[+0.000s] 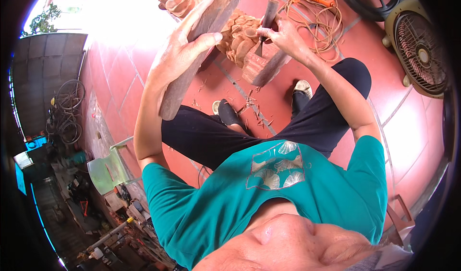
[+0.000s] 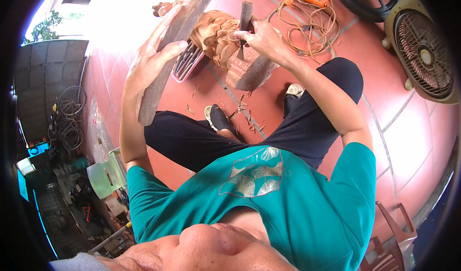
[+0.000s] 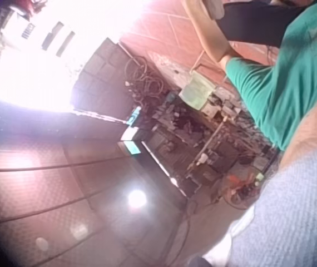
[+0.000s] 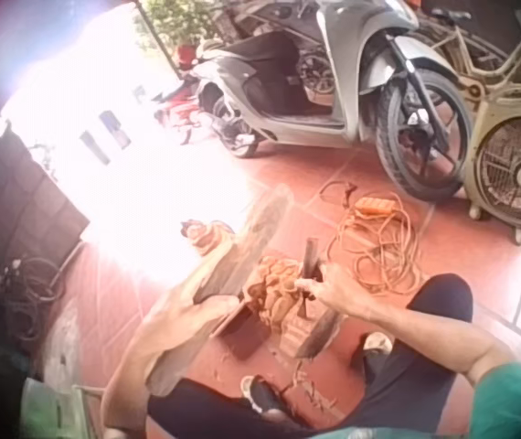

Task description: The person carves a wooden sculpture using a chisel and mallet. They repeatedly strike the chisel to shape the wood, occasionally adjusting the sculpture's position and selecting different chisels from a nearby container.

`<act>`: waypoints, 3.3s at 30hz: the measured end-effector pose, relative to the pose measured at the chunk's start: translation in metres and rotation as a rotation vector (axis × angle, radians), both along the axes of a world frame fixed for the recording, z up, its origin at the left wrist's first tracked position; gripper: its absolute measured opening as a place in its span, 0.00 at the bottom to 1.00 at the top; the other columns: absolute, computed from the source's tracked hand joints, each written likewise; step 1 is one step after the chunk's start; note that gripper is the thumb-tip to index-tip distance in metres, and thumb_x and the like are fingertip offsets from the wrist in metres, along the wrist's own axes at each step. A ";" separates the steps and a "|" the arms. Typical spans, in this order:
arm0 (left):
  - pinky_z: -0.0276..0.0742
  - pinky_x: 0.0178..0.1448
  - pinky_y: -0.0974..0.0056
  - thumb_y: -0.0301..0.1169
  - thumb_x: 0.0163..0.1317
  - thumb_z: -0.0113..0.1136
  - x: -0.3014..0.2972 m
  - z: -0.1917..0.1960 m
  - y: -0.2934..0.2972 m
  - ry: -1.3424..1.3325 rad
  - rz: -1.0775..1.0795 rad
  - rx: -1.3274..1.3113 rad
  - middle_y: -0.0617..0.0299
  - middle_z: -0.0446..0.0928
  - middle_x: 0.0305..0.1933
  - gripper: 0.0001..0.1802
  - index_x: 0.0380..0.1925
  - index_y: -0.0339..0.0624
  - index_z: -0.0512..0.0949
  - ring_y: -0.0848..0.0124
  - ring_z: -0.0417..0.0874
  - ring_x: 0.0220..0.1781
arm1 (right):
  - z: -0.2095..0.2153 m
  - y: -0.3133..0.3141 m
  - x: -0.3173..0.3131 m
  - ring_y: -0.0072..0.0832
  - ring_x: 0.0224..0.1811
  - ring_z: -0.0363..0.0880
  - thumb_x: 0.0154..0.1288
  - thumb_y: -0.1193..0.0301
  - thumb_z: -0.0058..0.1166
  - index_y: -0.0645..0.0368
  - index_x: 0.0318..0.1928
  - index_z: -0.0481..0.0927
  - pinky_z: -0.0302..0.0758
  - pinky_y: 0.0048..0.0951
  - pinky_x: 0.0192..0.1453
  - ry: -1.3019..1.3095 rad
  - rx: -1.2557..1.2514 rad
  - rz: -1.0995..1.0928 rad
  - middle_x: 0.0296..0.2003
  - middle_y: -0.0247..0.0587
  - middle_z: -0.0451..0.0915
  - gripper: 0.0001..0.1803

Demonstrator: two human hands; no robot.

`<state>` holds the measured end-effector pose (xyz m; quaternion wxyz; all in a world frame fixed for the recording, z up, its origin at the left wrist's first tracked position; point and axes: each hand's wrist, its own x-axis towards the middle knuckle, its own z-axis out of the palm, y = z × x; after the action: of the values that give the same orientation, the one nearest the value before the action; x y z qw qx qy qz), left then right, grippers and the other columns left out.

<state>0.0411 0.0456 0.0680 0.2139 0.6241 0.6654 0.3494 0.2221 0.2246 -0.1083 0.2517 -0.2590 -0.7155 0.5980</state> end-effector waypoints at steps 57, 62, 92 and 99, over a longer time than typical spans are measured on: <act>0.74 0.68 0.56 0.42 0.66 0.67 0.039 0.015 -0.002 0.255 0.055 -0.019 0.42 0.77 0.67 0.41 0.77 0.56 0.63 0.55 0.84 0.63 | 0.017 -0.028 0.004 0.44 0.36 0.86 0.67 0.61 0.66 0.64 0.50 0.78 0.80 0.42 0.43 0.004 0.432 0.031 0.32 0.50 0.85 0.21; 0.69 0.73 0.55 0.39 0.65 0.68 0.020 0.000 -0.003 0.158 -0.076 -0.096 0.47 0.73 0.73 0.41 0.77 0.51 0.64 0.57 0.78 0.70 | 0.030 -0.020 0.012 0.43 0.34 0.86 0.66 0.58 0.67 0.63 0.48 0.80 0.79 0.42 0.41 -0.179 0.382 -0.008 0.29 0.48 0.84 0.22; 0.81 0.45 0.70 0.24 0.62 0.64 0.064 0.027 -0.021 -0.319 0.190 0.341 0.49 0.84 0.52 0.44 0.78 0.38 0.58 0.75 0.85 0.42 | 0.021 -0.029 0.031 0.25 0.44 0.86 0.70 0.67 0.65 0.62 0.54 0.77 0.82 0.32 0.53 -0.150 0.320 0.013 0.43 0.37 0.85 0.18; 0.81 0.46 0.70 0.24 0.62 0.63 0.062 0.026 -0.022 -0.354 0.166 0.371 0.47 0.84 0.54 0.44 0.78 0.38 0.58 0.74 0.85 0.44 | 0.017 -0.031 0.030 0.32 0.39 0.84 0.67 0.61 0.66 0.61 0.52 0.79 0.80 0.37 0.47 -0.044 0.262 -0.008 0.37 0.42 0.84 0.20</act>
<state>0.1033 0.0235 0.0944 0.1796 0.5251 0.5912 0.5852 0.2520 0.1939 -0.0917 0.2702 -0.2398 -0.7916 0.4927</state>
